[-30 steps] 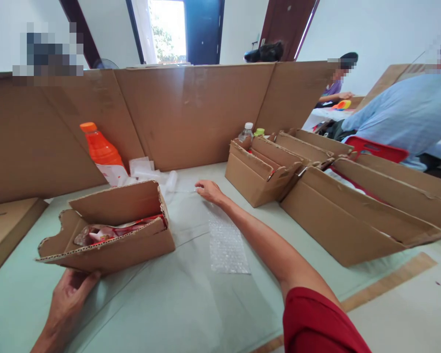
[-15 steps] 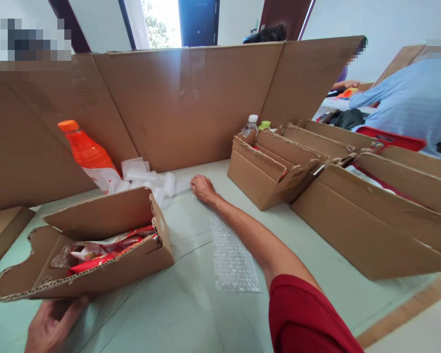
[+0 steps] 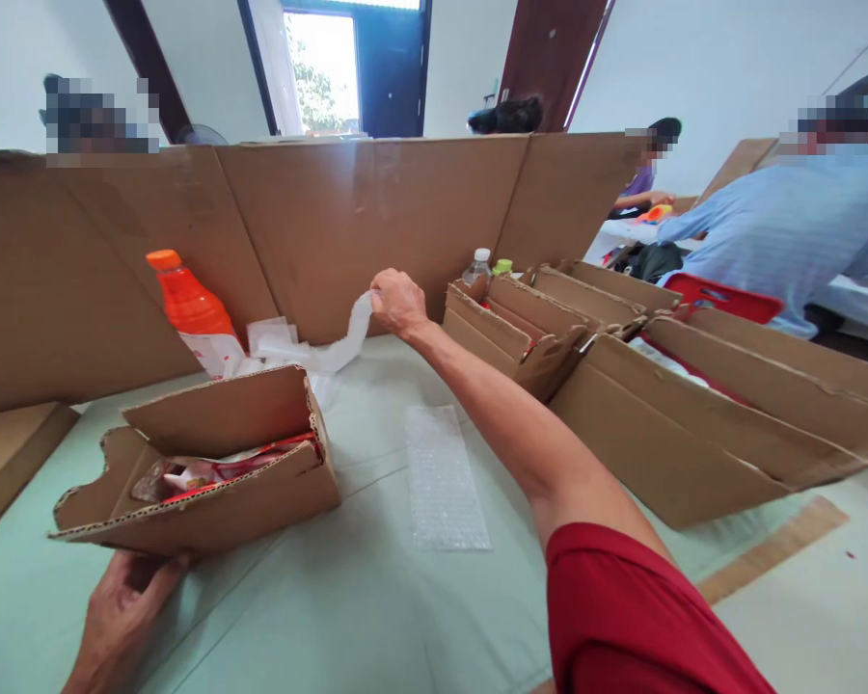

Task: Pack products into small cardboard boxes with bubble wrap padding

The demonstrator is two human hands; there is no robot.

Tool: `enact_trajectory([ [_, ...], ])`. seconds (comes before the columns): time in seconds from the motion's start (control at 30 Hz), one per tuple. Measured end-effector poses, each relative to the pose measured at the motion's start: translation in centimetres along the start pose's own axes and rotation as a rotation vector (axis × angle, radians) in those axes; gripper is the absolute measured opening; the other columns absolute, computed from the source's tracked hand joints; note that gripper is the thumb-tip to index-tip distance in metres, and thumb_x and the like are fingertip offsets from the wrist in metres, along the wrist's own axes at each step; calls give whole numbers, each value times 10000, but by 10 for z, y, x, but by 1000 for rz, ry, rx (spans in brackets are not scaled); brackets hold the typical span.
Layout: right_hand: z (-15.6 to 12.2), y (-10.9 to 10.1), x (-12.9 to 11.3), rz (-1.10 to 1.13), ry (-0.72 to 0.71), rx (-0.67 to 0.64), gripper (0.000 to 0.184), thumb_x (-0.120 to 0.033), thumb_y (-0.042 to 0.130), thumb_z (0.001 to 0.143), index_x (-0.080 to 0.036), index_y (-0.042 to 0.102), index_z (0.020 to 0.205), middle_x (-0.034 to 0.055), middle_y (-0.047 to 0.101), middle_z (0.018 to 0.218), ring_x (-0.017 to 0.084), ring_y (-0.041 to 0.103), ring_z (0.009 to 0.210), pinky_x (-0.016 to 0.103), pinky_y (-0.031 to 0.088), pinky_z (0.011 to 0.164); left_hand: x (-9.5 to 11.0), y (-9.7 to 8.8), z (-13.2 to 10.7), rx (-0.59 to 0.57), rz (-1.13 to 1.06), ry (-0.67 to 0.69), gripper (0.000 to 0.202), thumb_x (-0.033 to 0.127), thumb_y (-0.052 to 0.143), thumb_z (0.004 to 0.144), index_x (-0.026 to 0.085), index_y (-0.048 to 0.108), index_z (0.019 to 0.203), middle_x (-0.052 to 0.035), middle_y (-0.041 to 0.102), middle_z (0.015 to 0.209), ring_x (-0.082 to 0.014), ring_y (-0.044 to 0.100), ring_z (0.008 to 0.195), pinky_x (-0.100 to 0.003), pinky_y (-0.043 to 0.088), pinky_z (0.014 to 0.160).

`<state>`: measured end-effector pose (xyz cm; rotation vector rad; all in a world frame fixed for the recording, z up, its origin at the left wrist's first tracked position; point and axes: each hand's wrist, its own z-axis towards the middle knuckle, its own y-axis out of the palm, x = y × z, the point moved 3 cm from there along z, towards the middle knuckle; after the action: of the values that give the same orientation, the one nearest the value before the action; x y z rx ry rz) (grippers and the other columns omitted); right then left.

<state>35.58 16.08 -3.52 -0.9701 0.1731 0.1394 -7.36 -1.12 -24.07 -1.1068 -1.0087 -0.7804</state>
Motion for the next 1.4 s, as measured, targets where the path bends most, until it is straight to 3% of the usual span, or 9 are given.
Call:
enact_trajectory([
  [0.27,-158,-22,-16,-43,-187,-179,113,-167,584,893,-188,695,884,116,717,1165,264,651,1037,374,539,824,2,-2,11,-106,18,74,449,536,716,668,194,592,930,-28,671,798,-216,636,719,-302,514,636],
  [0.37,-218,-21,-25,19,-279,-266,143,-244,677,872,-204,701,1007,115,697,1251,277,648,1107,390,560,849,11,-3,9,-113,21,70,454,536,703,663,195,586,939,-30,669,816,-216,632,727,-303,509,636],
  [0.47,-254,-20,-36,164,-294,-299,239,-301,660,903,-201,680,1119,133,649,1341,294,622,1182,436,556,910,16,-3,7,-120,40,87,445,542,674,677,199,575,943,-32,666,834,-216,631,730,-304,502,628],
  [0.7,-261,6,-74,584,-20,-472,522,-243,637,875,-195,552,1388,131,656,1320,262,633,1144,421,525,956,22,-7,1,22,326,354,326,535,615,784,232,503,749,23,511,714,-160,488,608,-305,423,590],
  [0.9,-257,33,-91,767,94,-483,609,-212,625,825,-205,513,1424,115,645,1328,247,635,1057,374,527,851,18,-2,5,-21,231,263,337,542,633,796,219,561,858,9,557,785,-172,584,674,-311,503,645],
  [1.0,-251,47,-90,785,140,-472,651,-229,615,822,-205,474,1457,118,643,1335,238,652,1016,358,549,790,15,5,6,-84,69,183,511,503,692,761,204,562,1153,-50,632,1027,-196,667,821,-337,568,761],
  [1.13,-247,49,-76,618,-17,-414,690,-228,585,845,-203,411,1512,148,561,1454,291,567,1266,447,541,945,12,10,4,-165,-124,115,823,429,736,747,250,359,1456,-133,518,1392,-214,692,995,-401,575,903],
  [1.23,-255,35,-50,319,-170,-376,639,-150,558,847,-201,470,1477,160,498,1514,311,479,1373,524,438,1088,10,7,3,-158,-140,91,883,426,738,742,244,322,1500,-142,535,1356,-220,687,992,-428,570,906],
  [1.4,-272,16,-14,10,-240,-530,518,-100,621,798,-196,637,1307,169,565,1442,337,539,1290,495,466,1001,12,5,1,-105,-61,112,863,412,730,744,227,356,1500,-134,563,1340,-207,659,968,-398,551,872],
])
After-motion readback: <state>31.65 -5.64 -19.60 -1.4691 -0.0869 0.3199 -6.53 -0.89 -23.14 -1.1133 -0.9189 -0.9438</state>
